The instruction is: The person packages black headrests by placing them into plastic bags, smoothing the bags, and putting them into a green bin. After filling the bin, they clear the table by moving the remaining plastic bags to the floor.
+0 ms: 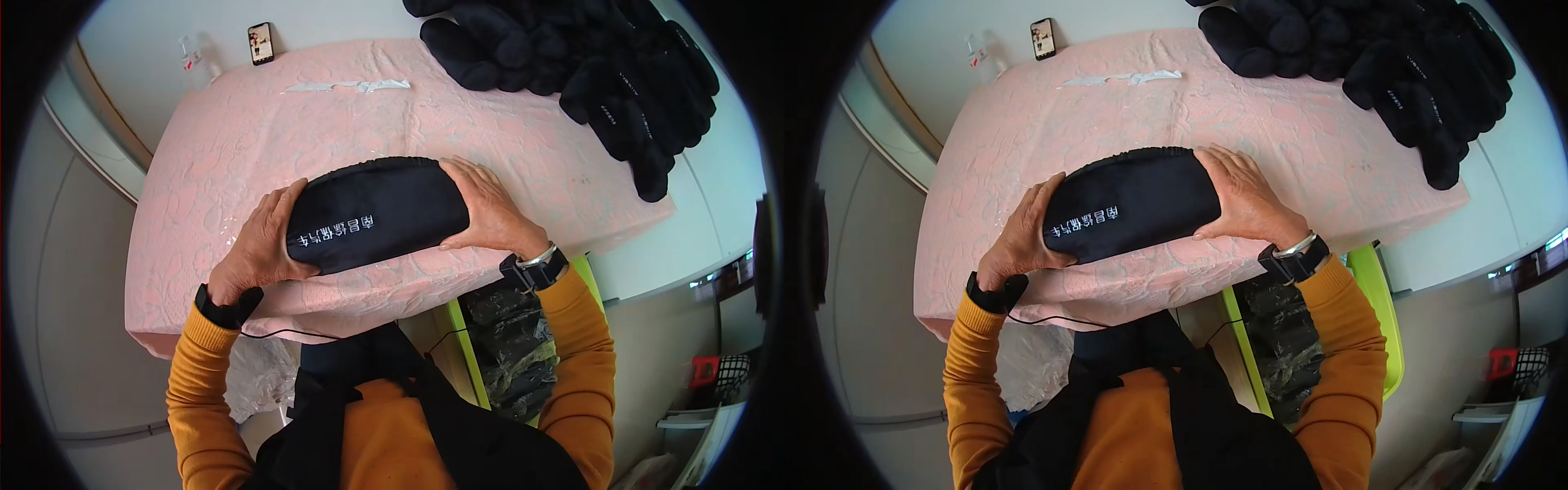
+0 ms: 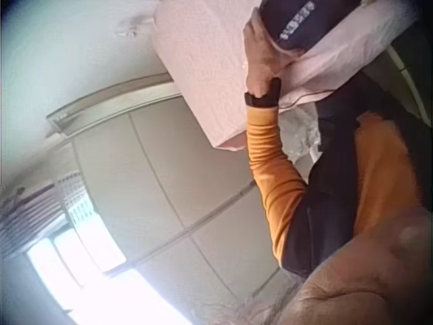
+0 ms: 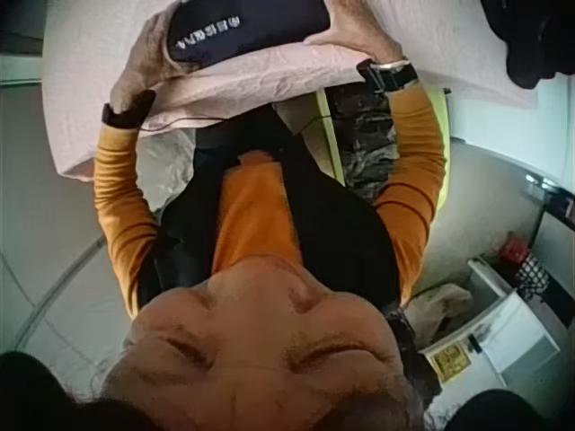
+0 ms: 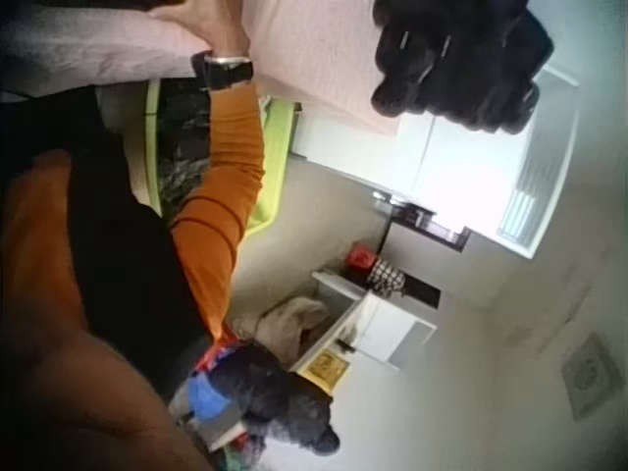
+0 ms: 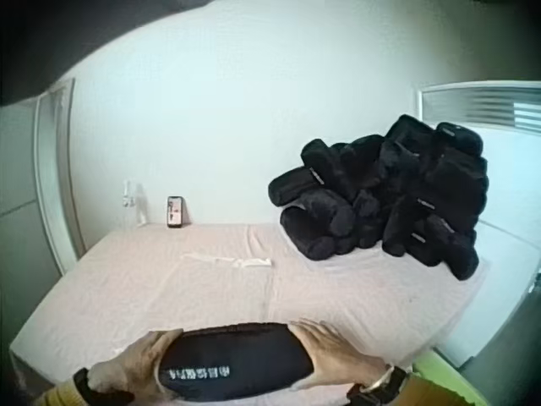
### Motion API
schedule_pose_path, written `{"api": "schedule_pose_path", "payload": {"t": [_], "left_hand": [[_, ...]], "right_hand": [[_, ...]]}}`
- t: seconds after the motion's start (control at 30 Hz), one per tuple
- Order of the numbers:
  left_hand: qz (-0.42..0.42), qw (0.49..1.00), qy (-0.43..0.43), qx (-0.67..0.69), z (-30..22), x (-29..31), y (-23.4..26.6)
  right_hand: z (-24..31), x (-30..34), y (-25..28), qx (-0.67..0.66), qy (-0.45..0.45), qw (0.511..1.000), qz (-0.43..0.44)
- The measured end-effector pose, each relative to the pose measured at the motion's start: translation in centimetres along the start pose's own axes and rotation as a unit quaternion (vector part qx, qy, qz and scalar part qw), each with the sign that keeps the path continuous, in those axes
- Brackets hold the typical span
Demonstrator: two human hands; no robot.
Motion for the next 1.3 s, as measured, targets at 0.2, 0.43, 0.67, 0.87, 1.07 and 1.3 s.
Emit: {"api": "schedule_pose_path", "payload": {"t": [0.2,0.43,0.67,0.87,1.07,1.3], "left_hand": [[-0.025,0.998,-0.037,0.039,0.4,0.8,0.0],[-0.057,0.996,-0.061,0.008,-0.5,1.9,0.2],[-0.086,0.994,-0.065,-0.026,-1.3,2.7,0.4],[-0.161,0.984,-0.077,-0.011,-2.9,2.9,2.8],[-0.302,0.930,-0.157,-0.138,-5.2,4.7,6.3],[-0.089,0.959,-0.159,-0.218,-6.7,4.6,1.3]], "right_hand": [[-1.5,1.1,0.2,-0.058,-0.054,0.997,0.009],[-1.6,3.2,0.9,-0.059,-0.082,0.995,-0.018],[1.8,3.2,3.7,-0.009,-0.043,0.998,-0.054],[1.3,4.0,4.6,-0.127,-0.080,0.977,-0.152],[1.9,3.7,7.9,-0.290,-0.063,0.909,-0.294],[2.9,0.9,6.5,0.032,0.091,0.945,-0.313]]}}
Point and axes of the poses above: each hand's wrist, its own x-axis away from the middle knuckle, its own y-axis out of the back of the hand, z = x × y, the point moved 9 cm from there along -x, towards the middle knuckle, and after that the axes turned 6 degrees about y, right-handed, at the moved point
